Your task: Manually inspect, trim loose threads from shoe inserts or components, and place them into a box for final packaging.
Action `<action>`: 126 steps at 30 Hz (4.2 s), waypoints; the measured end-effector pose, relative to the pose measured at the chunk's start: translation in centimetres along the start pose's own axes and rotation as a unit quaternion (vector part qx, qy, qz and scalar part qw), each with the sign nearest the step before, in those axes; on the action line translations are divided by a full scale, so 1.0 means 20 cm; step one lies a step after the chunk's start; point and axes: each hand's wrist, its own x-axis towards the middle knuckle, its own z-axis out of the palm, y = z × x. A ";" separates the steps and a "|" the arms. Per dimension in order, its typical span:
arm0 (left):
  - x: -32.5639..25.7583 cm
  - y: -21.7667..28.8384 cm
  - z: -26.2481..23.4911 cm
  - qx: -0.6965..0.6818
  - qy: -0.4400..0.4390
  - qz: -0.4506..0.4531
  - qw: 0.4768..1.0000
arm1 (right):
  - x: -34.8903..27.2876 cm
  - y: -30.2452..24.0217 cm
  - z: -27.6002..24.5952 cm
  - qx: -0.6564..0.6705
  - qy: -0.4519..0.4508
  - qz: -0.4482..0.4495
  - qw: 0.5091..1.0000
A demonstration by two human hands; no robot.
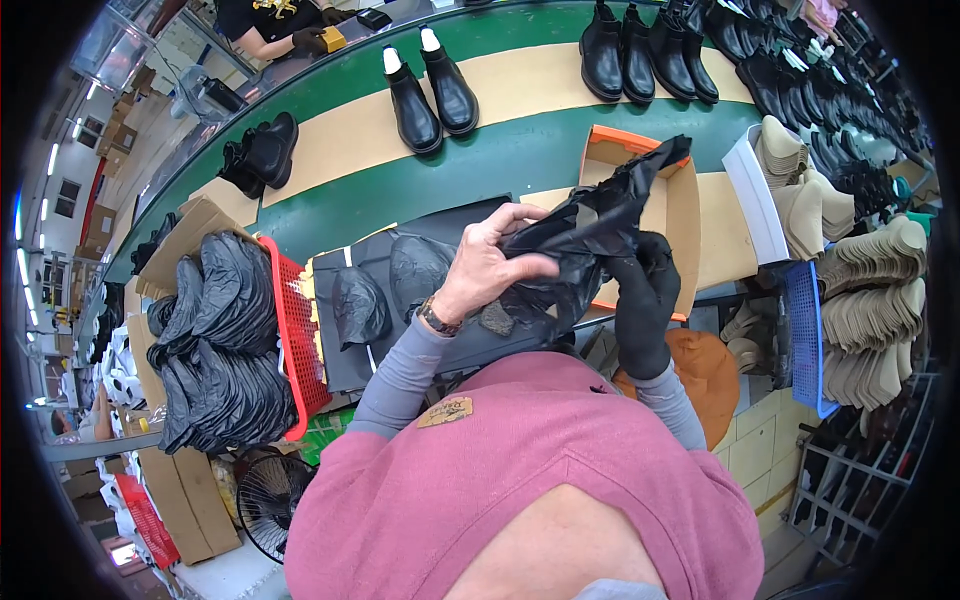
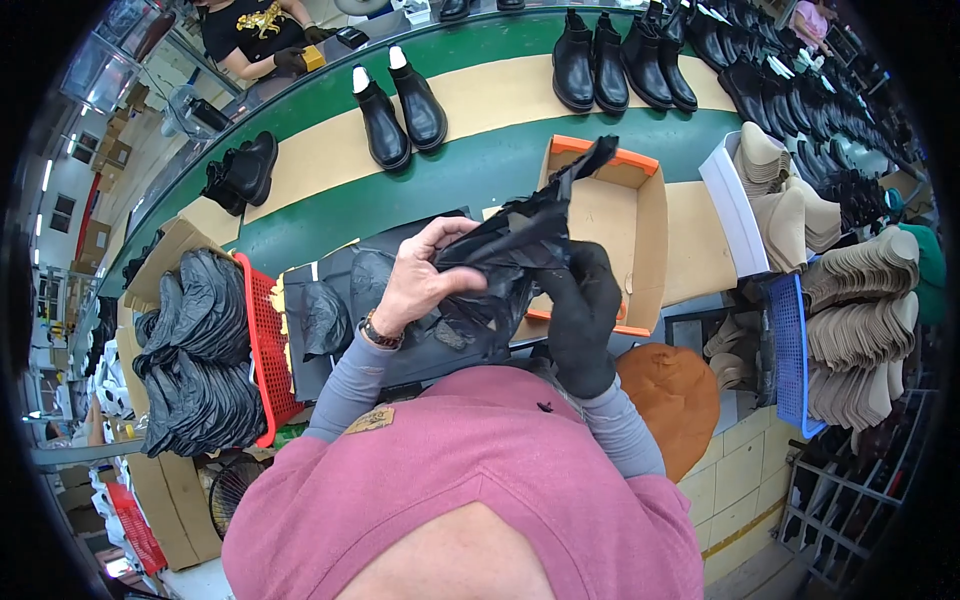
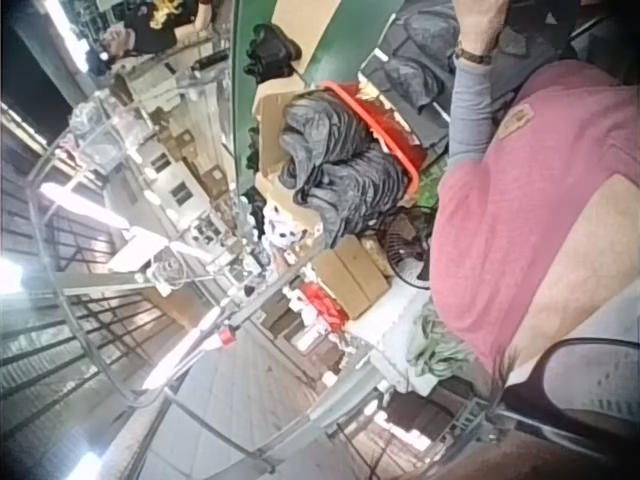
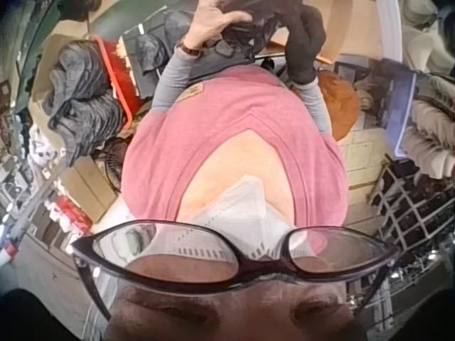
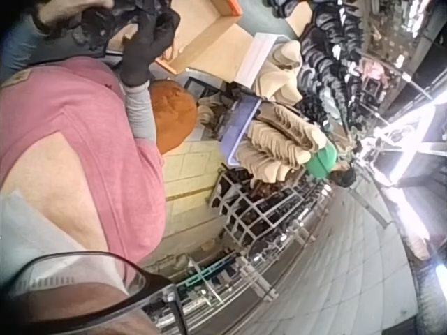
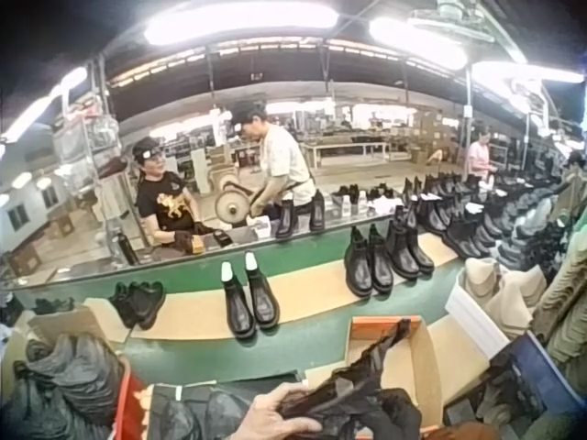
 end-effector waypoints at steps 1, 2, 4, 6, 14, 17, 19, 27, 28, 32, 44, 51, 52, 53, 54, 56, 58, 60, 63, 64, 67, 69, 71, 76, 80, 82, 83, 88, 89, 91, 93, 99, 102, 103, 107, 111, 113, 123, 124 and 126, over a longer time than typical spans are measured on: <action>0.00 0.02 0.00 -0.081 -0.049 0.016 0.995 | 0.00 0.02 -0.03 0.023 -0.002 0.008 1.000; -0.01 0.02 0.00 -0.082 -0.049 0.016 0.995 | 0.01 0.03 -0.06 0.047 -0.004 0.016 0.999; -0.03 0.03 -0.02 -0.194 -0.116 -0.032 0.974 | 0.02 0.03 -0.12 0.084 0.013 0.071 0.994; -0.04 0.01 -0.03 -0.209 -0.107 -0.049 0.971 | 0.05 0.05 -0.22 -0.443 -0.137 -0.229 0.856; 0.00 0.05 -0.05 0.224 -0.025 0.110 0.968 | 0.03 -0.46 -0.05 -0.301 -0.247 -0.326 0.861; 0.02 0.09 -0.03 0.294 -0.031 0.191 0.936 | 0.09 -0.39 0.02 -0.376 -0.260 -0.279 0.844; 0.02 0.10 -0.05 0.309 -0.028 0.198 0.930 | 0.11 -0.33 0.03 -0.389 -0.209 -0.289 0.849; -0.03 0.08 -0.16 0.109 0.010 0.036 0.993 | 0.14 -0.10 -0.13 -0.356 -0.219 -0.120 0.901; -0.04 0.07 -0.17 0.048 -0.015 -0.029 0.998 | 0.14 -0.11 -0.11 -0.354 -0.172 -0.104 0.913; -0.02 0.11 -0.19 0.057 -0.104 -0.024 0.993 | 0.12 -0.13 -0.06 -0.138 -0.198 -0.009 0.970; 0.01 0.15 -0.27 0.109 -0.102 0.048 0.988 | 0.13 -0.22 -0.06 -0.228 -0.146 -0.080 0.959; 0.00 0.16 -0.20 0.191 -0.070 0.184 0.962 | 0.06 -0.29 0.04 -0.374 -0.249 -0.162 0.879; -0.01 0.17 -0.22 0.162 -0.087 0.189 0.964 | 0.10 -0.26 -0.01 -0.357 -0.305 -0.073 0.880; -0.02 0.18 -0.23 0.132 -0.105 0.194 0.966 | 0.11 -0.25 -0.03 -0.336 -0.326 -0.108 0.877; -0.02 0.17 -0.25 0.134 -0.103 0.195 0.966 | 0.11 -0.23 -0.04 -0.336 -0.327 -0.111 0.876; -0.02 0.15 -0.27 0.058 -0.192 0.156 0.967 | 0.09 -0.21 -0.05 -0.214 -0.278 0.074 0.934; 0.00 0.14 -0.25 0.011 -0.223 0.157 0.962 | 0.09 -0.16 0.00 -0.232 -0.255 0.058 0.937; 0.01 0.14 -0.25 -0.057 -0.216 0.160 0.961 | 0.12 -0.07 0.04 -0.144 -0.265 0.108 0.947; 0.03 0.21 -0.23 -0.069 -0.178 0.172 0.966 | 0.13 0.00 0.09 -0.081 -0.335 0.046 0.938; 0.04 0.21 -0.24 -0.079 -0.169 0.152 0.971 | 0.12 0.01 0.10 -0.082 -0.360 0.029 0.929; 0.05 0.17 -0.23 -0.044 -0.169 0.144 0.974 | 0.09 -0.01 0.07 -0.052 -0.421 -0.027 0.905; 0.02 0.13 -0.22 -0.010 -0.134 0.132 0.982 | 0.13 0.03 0.05 -0.089 -0.318 -0.053 0.942; 0.01 0.08 -0.22 0.038 -0.064 0.121 0.990 | 0.12 -0.05 0.05 -0.051 -0.163 -0.092 0.981; 0.02 0.10 -0.14 -0.010 0.050 0.070 0.996 | 0.13 -0.09 -0.07 -0.149 -0.209 -0.133 0.957; 0.07 0.10 -0.11 0.101 0.072 0.112 0.986 | 0.04 -0.11 -0.04 -0.300 -0.227 -0.255 0.891; 0.08 0.06 -0.12 0.132 0.047 0.171 0.975 | 0.04 -0.10 -0.03 -0.282 -0.210 -0.258 0.900; 0.06 0.06 -0.12 0.137 0.047 0.133 0.980 | 0.04 -0.07 -0.07 -0.157 -0.217 -0.169 0.948; 0.06 0.05 -0.02 0.038 -0.009 0.228 0.973 | 0.05 -0.06 0.00 0.004 -0.118 0.102 0.988; 0.06 0.05 -0.02 0.038 -0.010 0.228 0.973 | 0.05 -0.07 0.06 0.017 -0.102 0.078 0.991; 0.06 0.05 -0.03 -0.011 -0.095 0.234 0.967 | 0.06 -0.08 0.07 0.024 -0.148 0.070 0.986; 0.07 0.05 -0.01 -0.001 -0.098 0.256 0.962 | 0.04 -0.06 0.07 0.004 -0.116 0.054 0.992; 0.08 0.20 0.01 0.196 -0.067 0.307 0.929 | -0.01 0.04 0.01 0.044 -0.101 -0.015 0.994; 0.06 0.21 -0.01 0.281 -0.098 0.334 0.894 | 0.02 0.08 -0.04 -0.016 -0.168 -0.083 0.982; 0.06 0.21 -0.01 0.280 -0.085 0.353 0.889 | 0.01 0.09 -0.05 -0.013 -0.178 -0.077 0.981; 0.07 0.25 -0.01 0.256 -0.103 0.341 0.899 | 0.00 0.00 -0.03 0.053 -0.179 0.048 0.981; 0.06 0.17 -0.02 0.183 -0.147 0.229 0.945 | -0.01 0.01 -0.01 0.024 -0.184 0.115 0.976; 0.05 0.17 -0.01 0.115 -0.152 0.161 0.968 | -0.03 0.07 0.02 0.048 -0.111 0.102 0.987; 0.02 0.13 -0.11 0.138 -0.093 0.096 0.981 | 0.10 0.00 -0.25 0.030 -0.155 0.143 0.977; 0.01 0.11 -0.13 0.139 -0.084 0.092 0.982 | 0.15 0.04 -0.33 -0.058 -0.122 0.111 0.985; 0.02 0.10 -0.15 0.113 -0.069 0.079 0.988 | 0.21 0.18 -0.54 -0.491 -0.139 -0.010 0.860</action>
